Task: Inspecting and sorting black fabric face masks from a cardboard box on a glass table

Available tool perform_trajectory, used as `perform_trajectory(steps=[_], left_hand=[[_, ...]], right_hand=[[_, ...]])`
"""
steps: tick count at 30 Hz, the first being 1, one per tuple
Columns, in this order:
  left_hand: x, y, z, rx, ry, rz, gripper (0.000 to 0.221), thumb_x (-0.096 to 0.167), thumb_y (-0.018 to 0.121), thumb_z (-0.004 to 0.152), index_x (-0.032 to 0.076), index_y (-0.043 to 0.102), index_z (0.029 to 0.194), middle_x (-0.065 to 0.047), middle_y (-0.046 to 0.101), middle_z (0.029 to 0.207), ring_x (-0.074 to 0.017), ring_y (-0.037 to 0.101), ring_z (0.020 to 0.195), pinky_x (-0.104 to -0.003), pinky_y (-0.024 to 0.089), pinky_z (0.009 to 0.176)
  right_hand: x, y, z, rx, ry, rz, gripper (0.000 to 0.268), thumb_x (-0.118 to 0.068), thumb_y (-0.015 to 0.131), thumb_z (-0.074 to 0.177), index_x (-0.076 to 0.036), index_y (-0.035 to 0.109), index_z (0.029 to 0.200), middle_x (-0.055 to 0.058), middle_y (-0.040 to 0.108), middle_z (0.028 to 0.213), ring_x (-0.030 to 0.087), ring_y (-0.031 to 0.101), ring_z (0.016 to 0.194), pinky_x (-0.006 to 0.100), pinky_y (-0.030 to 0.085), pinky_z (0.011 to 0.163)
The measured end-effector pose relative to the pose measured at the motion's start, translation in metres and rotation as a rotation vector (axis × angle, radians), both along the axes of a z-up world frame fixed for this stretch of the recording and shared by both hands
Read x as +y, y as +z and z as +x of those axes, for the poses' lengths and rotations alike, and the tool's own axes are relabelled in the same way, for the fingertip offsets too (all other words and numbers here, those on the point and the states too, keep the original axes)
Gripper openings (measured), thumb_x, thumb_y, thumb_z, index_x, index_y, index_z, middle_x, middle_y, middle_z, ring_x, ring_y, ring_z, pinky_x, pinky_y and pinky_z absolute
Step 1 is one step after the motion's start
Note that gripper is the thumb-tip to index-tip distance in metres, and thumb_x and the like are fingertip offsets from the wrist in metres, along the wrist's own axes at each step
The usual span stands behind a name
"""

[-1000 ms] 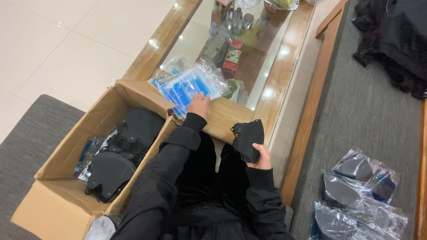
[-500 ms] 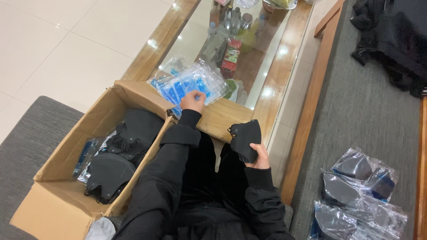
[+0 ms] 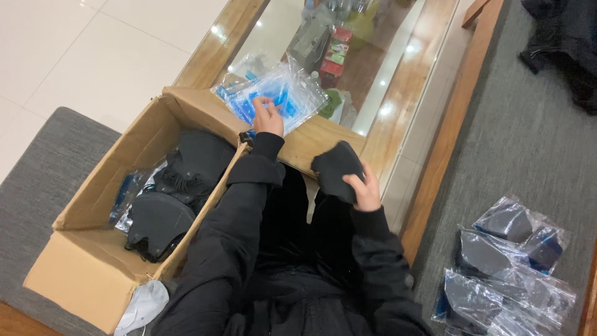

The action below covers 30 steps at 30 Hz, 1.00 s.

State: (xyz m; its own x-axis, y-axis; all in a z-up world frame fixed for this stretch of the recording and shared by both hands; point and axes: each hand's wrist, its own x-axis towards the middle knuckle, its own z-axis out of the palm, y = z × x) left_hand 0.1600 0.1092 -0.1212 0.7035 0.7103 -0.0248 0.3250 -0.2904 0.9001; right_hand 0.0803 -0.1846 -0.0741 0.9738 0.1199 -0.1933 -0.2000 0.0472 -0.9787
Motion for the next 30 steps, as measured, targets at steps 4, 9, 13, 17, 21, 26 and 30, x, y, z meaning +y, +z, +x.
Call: perform_trajectory(steps=[4,9,13,17,21,26,30], left_hand=[[-0.002,0.021,-0.007,-0.014,-0.039,-0.011,0.014,0.025,0.038,0.106,0.029,0.046,0.116,-0.003,0.081,0.099,-0.0383,0.072,0.105,-0.054,0.05,0.097],[0.01,-0.018,0.012,0.197,-0.2,-0.023,0.021,0.037,0.062,0.093,0.044,0.066,0.112,0.006,0.078,0.108,-0.0281,0.07,0.115,-0.046,0.049,0.107],[0.009,-0.009,0.006,0.145,-0.207,-0.097,0.018,0.041,0.07,0.09,0.046,0.071,0.106,0.008,0.078,0.106,-0.0259,0.07,0.116,-0.044,0.05,0.107],[0.008,0.014,0.0,0.06,-0.166,-0.132,0.019,0.037,0.065,0.098,0.035,0.074,0.114,0.0,0.078,0.108,-0.0311,0.069,0.116,-0.051,0.05,0.106],[0.01,0.064,-0.009,-0.108,-0.104,-0.092,0.022,0.025,0.057,0.104,0.031,0.076,0.113,-0.006,0.078,0.106,-0.036,0.07,0.111,-0.056,0.051,0.101],[0.014,0.105,-0.001,-0.283,-0.031,0.134,0.02,0.024,0.058,0.104,0.029,0.076,0.111,-0.007,0.078,0.105,-0.0358,0.071,0.105,-0.053,0.054,0.095],[0.019,0.141,-0.003,-0.488,0.045,0.254,0.02,0.019,0.058,0.105,0.025,0.077,0.11,-0.008,0.079,0.101,-0.033,0.075,0.099,-0.046,0.056,0.092]], right_hand=[[0.045,0.037,0.035,-0.049,0.154,0.021,0.067,-0.005,0.074,0.069,-0.012,0.065,0.135,0.006,0.064,0.111,0.016,0.059,0.098,0.024,0.054,0.081],[0.095,0.067,0.066,-0.053,0.62,-0.031,0.101,-0.009,0.07,0.068,-0.026,0.037,0.162,0.017,0.023,0.169,0.03,0.018,0.155,0.04,0.014,0.127],[0.1,0.019,0.101,0.218,0.574,0.128,0.098,-0.006,0.06,0.067,-0.027,0.038,0.161,0.014,0.03,0.167,0.026,0.04,0.146,0.028,0.033,0.119],[0.099,-0.041,0.132,0.501,0.439,0.285,0.101,-0.002,0.06,0.063,-0.027,0.042,0.159,0.012,0.052,0.155,0.028,0.069,0.109,0.024,0.056,0.082],[0.098,-0.027,0.121,0.187,0.687,-0.047,0.072,0.002,0.066,0.078,-0.02,0.06,0.146,0.003,0.015,0.171,0.021,0.019,0.157,0.027,0.022,0.125],[0.101,-0.06,0.142,0.269,0.574,-0.026,0.084,0.001,0.067,0.075,-0.023,0.049,0.153,-0.002,0.031,0.165,0.017,0.034,0.147,0.024,0.029,0.117],[0.099,-0.133,0.154,-0.013,0.749,-0.182,0.064,0.007,0.074,0.075,-0.016,0.07,0.134,-0.007,0.015,0.171,0.022,0.011,0.158,0.035,0.008,0.131]])
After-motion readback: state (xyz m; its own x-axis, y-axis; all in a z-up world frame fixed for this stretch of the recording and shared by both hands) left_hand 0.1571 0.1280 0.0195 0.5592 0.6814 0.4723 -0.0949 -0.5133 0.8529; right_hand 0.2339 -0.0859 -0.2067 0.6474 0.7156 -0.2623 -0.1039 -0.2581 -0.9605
